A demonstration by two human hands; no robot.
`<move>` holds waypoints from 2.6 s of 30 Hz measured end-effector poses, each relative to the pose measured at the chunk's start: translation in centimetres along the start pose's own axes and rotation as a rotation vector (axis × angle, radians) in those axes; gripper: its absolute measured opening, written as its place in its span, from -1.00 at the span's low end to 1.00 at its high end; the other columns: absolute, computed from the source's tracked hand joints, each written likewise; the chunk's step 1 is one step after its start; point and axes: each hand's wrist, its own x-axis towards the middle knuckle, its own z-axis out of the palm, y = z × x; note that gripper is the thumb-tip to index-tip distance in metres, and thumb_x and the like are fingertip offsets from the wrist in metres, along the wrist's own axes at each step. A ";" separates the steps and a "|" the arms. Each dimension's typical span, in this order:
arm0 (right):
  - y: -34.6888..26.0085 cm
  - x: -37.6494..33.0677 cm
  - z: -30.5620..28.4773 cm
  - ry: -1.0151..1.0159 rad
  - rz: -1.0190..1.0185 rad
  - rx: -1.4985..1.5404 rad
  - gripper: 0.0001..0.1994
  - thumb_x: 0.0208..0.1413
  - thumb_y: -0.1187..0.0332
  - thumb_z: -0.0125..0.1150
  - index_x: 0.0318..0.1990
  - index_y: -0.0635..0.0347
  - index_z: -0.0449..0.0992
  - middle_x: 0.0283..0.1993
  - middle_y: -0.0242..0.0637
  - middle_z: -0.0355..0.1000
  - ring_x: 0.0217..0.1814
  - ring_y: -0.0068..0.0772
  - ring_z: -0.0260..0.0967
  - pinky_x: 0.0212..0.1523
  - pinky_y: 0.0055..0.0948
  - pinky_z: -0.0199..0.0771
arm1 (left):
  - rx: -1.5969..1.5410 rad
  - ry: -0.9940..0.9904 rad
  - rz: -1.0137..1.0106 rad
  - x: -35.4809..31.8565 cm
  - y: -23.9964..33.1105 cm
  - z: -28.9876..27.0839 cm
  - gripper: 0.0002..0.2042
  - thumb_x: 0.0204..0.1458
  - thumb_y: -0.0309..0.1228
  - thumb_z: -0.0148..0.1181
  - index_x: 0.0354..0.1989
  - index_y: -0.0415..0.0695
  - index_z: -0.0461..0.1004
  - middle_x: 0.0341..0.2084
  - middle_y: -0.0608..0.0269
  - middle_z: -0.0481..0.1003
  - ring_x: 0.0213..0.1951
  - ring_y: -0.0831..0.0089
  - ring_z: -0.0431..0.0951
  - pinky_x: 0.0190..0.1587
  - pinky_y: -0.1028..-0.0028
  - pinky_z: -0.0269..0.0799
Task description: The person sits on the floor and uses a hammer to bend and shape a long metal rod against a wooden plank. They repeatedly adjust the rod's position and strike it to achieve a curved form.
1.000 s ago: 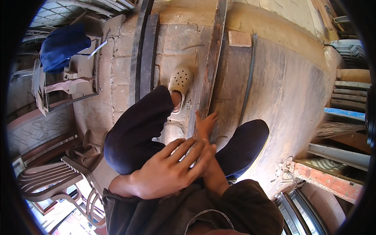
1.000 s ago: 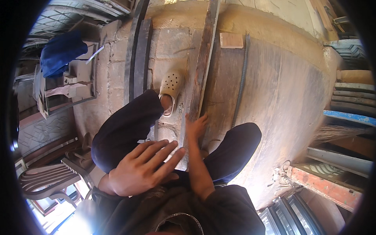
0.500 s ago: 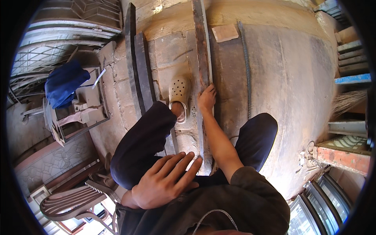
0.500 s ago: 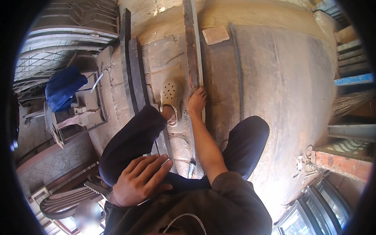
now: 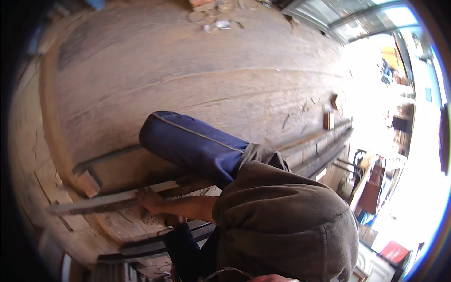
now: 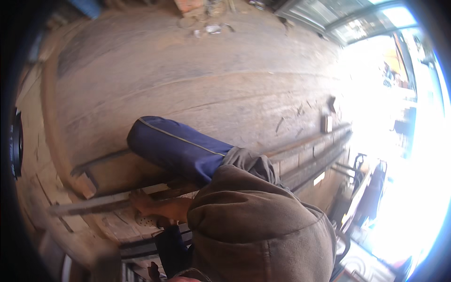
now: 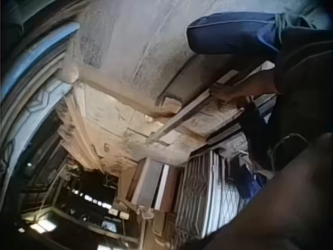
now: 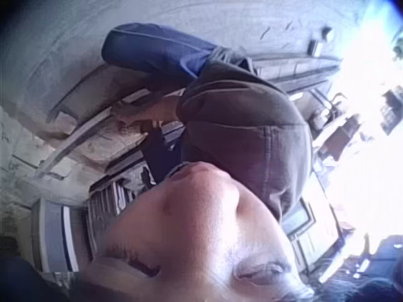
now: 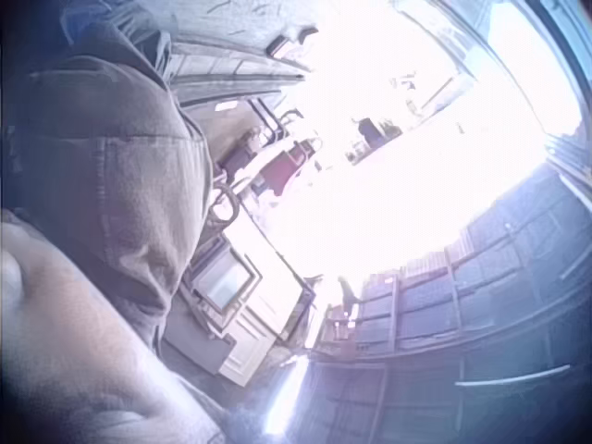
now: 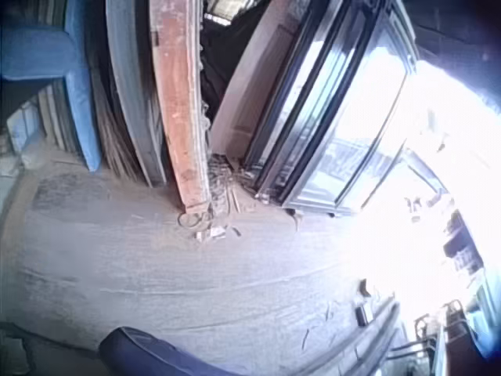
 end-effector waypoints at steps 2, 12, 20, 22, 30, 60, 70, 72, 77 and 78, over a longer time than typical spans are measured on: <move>-1.7 -1.0 0.2 -0.022 0.036 0.014 -0.02 -0.37 0.12 0.50 0.25 0.36 0.13 0.30 0.09 0.11 0.35 0.12 0.04 0.35 0.10 -0.05 | 0.002 -0.004 0.050 0.3 -0.6 -0.1 -0.45 0.06 -0.16 0.20 0.20 -0.12 0.30 0.03 0.10 0.45 0.02 0.19 0.49 0.05 0.31 0.39; -2.8 1.6 4.5 0.210 0.093 -0.197 -0.45 0.08 0.11 0.05 0.16 0.30 0.33 0.19 -0.01 0.28 0.22 0.01 0.18 0.23 0.14 0.11 | 0.019 -0.017 0.152 1.5 -2.3 -0.4 -0.42 0.01 -0.10 0.22 0.17 -0.13 0.32 -0.01 0.09 0.48 0.00 0.21 0.51 0.03 0.32 0.40; -0.1 3.1 4.8 0.133 -0.087 -0.507 -0.55 0.15 0.09 -0.05 0.03 0.25 0.39 -0.01 -0.08 0.38 -0.04 -0.06 0.34 -0.35 0.01 0.53 | 0.041 0.041 0.095 1.2 -3.0 -1.5 -0.40 -0.02 -0.05 0.25 0.14 -0.14 0.34 -0.04 0.08 0.49 -0.03 0.23 0.52 0.01 0.33 0.41; 0.0 3.0 5.0 0.136 -0.090 -0.553 -0.55 0.15 0.07 -0.05 0.02 0.25 0.40 -0.03 -0.08 0.39 -0.05 -0.03 0.35 -0.40 0.00 0.55 | 0.044 0.048 0.086 1.0 -2.8 -1.5 -0.40 -0.03 -0.03 0.25 0.13 -0.14 0.34 -0.05 0.08 0.50 -0.03 0.24 0.52 0.01 0.33 0.42; 0.9 0.6 4.8 0.315 -0.120 -0.596 -0.65 0.07 0.19 0.01 -0.11 0.26 0.46 -0.14 -0.05 0.42 -0.12 0.04 0.39 -0.41 0.04 0.54 | 0.043 0.070 0.030 -0.6 -2.1 -1.4 -0.37 -0.06 0.02 0.27 0.10 -0.15 0.36 -0.08 0.08 0.51 -0.05 0.26 0.54 -0.01 0.34 0.43; -7.3 7.4 5.0 -0.054 -0.265 -0.452 -0.44 -0.03 0.31 0.30 0.00 0.40 0.12 0.01 0.18 0.23 0.13 0.20 0.23 0.05 -0.04 0.40 | -0.398 0.150 -0.108 -11.9 -3.8 -7.3 -0.52 -0.06 -0.40 -0.01 0.11 -0.23 0.41 0.09 0.05 0.41 0.07 0.21 0.46 0.05 0.33 0.40; 1.9 -5.6 3.1 -0.066 -0.213 -0.478 -0.36 -0.01 0.23 0.28 0.11 0.44 0.14 0.04 0.12 0.23 0.14 0.15 0.21 0.08 -0.06 0.33 | -0.457 0.264 -0.133 -13.3 -3.8 -6.7 -0.50 -0.09 -0.37 -0.06 0.08 -0.30 0.42 0.11 0.05 0.39 0.09 0.19 0.45 0.07 0.31 0.41; 3.5 -7.9 2.0 -0.042 -0.229 -0.416 -0.34 -0.02 0.22 0.28 0.13 0.44 0.14 0.06 0.12 0.23 0.15 0.12 0.21 0.09 -0.09 0.32 | -0.467 0.251 -0.131 -13.0 -3.6 -6.7 -0.49 -0.10 -0.36 -0.06 0.07 -0.31 0.42 0.12 0.06 0.39 0.10 0.19 0.44 0.08 0.30 0.40; 3.1 -7.6 2.7 -0.043 -0.152 -0.505 -0.22 -0.06 0.09 0.32 0.20 0.39 0.08 0.10 0.11 0.20 0.21 0.15 0.15 0.15 -0.05 0.23 | -0.469 0.228 -0.045 -12.5 -3.8 -7.2 -0.46 -0.14 -0.35 -0.06 0.09 -0.31 0.40 0.13 0.02 0.37 0.12 0.18 0.42 0.10 0.29 0.38; 2.8 -7.0 2.7 -0.033 -0.142 -0.531 -0.17 -0.08 0.05 0.33 0.22 0.38 0.07 0.12 0.11 0.19 0.23 0.15 0.14 0.16 -0.04 0.22 | -0.474 0.235 -0.017 -12.2 -4.0 -7.3 -0.45 -0.14 -0.35 -0.06 0.09 -0.31 0.39 0.13 0.01 0.37 0.12 0.17 0.42 0.11 0.29 0.38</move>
